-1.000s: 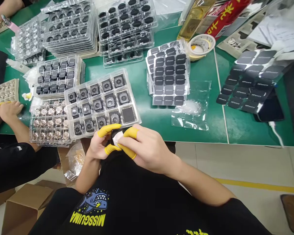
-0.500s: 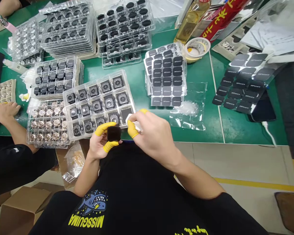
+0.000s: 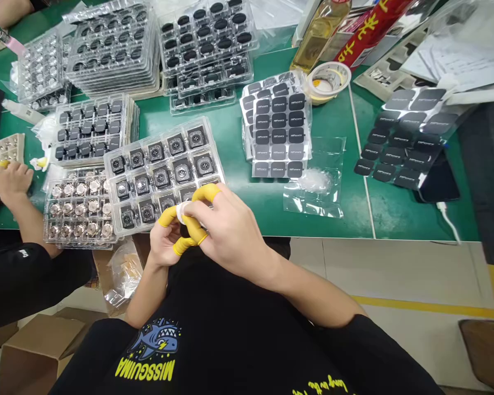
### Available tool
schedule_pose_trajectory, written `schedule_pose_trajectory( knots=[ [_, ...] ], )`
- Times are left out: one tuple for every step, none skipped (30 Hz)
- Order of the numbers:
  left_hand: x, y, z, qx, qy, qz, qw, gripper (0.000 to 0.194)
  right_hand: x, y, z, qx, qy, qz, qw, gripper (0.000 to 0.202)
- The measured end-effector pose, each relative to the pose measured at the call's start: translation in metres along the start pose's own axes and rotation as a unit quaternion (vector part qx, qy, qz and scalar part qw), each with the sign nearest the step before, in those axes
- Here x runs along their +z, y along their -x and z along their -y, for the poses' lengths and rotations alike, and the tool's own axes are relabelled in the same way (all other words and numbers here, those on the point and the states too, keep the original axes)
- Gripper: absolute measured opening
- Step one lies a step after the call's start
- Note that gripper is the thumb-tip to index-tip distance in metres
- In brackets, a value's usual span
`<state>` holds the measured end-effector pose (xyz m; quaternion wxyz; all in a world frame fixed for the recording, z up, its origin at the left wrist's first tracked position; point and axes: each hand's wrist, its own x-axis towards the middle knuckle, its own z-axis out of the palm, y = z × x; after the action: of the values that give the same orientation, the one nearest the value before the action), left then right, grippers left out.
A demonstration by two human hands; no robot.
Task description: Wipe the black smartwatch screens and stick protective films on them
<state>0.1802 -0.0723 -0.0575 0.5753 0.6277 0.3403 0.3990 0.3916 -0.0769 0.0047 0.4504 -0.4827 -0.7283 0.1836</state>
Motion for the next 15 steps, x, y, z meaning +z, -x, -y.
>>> schedule_pose_trajectory(
  knots=[
    [0.0,0.0,-0.001,0.004,0.008,-0.007,1.0,0.076,0.0,0.001,-0.004,0.006,0.017,0.004,1.0,0.009],
    [-0.001,0.0,-0.003,0.0,0.017,-0.015,1.0,0.075,-0.002,0.002,-0.008,0.017,0.033,0.01,0.999,0.01],
    [-0.002,0.0,-0.004,-0.012,0.025,-0.024,0.999,0.073,-0.004,0.004,-0.013,0.031,0.048,0.017,0.998,0.011],
    [-0.003,0.001,-0.006,-0.026,0.031,-0.034,0.999,0.071,-0.007,0.005,-0.018,0.045,0.055,0.023,0.997,0.012],
    [-0.004,0.001,-0.008,-0.038,0.036,-0.042,0.998,0.071,-0.011,0.007,-0.022,0.057,0.053,0.024,0.997,0.014],
    [-0.006,0.001,-0.009,-0.044,0.041,-0.047,0.997,0.071,-0.014,0.007,-0.024,0.061,0.04,0.02,0.997,0.015],
    [-0.007,0.001,-0.01,-0.045,0.044,-0.047,0.997,0.071,-0.017,0.008,-0.024,0.057,0.017,0.011,0.998,0.015],
    [-0.007,0.0,-0.01,-0.043,0.045,-0.042,0.997,0.072,-0.019,0.007,-0.023,0.046,-0.011,0.001,0.999,0.015],
    [-0.008,-0.001,-0.011,-0.038,0.043,-0.034,0.998,0.072,-0.02,0.007,-0.02,0.031,-0.036,-0.007,0.999,0.016],
    [-0.008,-0.002,-0.01,-0.029,0.039,-0.025,0.999,0.072,-0.019,0.006,-0.015,0.012,-0.055,-0.008,0.998,0.015],
    [-0.007,-0.003,-0.01,-0.017,0.032,-0.018,0.999,0.072,-0.017,0.004,-0.011,-0.007,-0.066,0.0,0.998,0.014],
    [-0.007,-0.004,-0.009,-0.004,0.024,-0.014,1.0,0.072,-0.014,0.003,-0.007,-0.023,-0.071,0.013,0.997,0.012],
    [-0.006,-0.005,-0.008,0.009,0.018,-0.011,1.0,0.073,-0.011,0.002,-0.004,-0.034,-0.068,0.026,0.997,0.011],
    [-0.005,-0.006,-0.006,0.019,0.015,-0.009,1.0,0.075,-0.007,0.0,-0.003,-0.039,-0.059,0.034,0.997,0.012],
    [-0.005,-0.005,-0.005,0.023,0.017,-0.009,1.0,0.077,-0.004,0.0,-0.004,-0.039,-0.045,0.035,0.998,0.013]
  ],
)
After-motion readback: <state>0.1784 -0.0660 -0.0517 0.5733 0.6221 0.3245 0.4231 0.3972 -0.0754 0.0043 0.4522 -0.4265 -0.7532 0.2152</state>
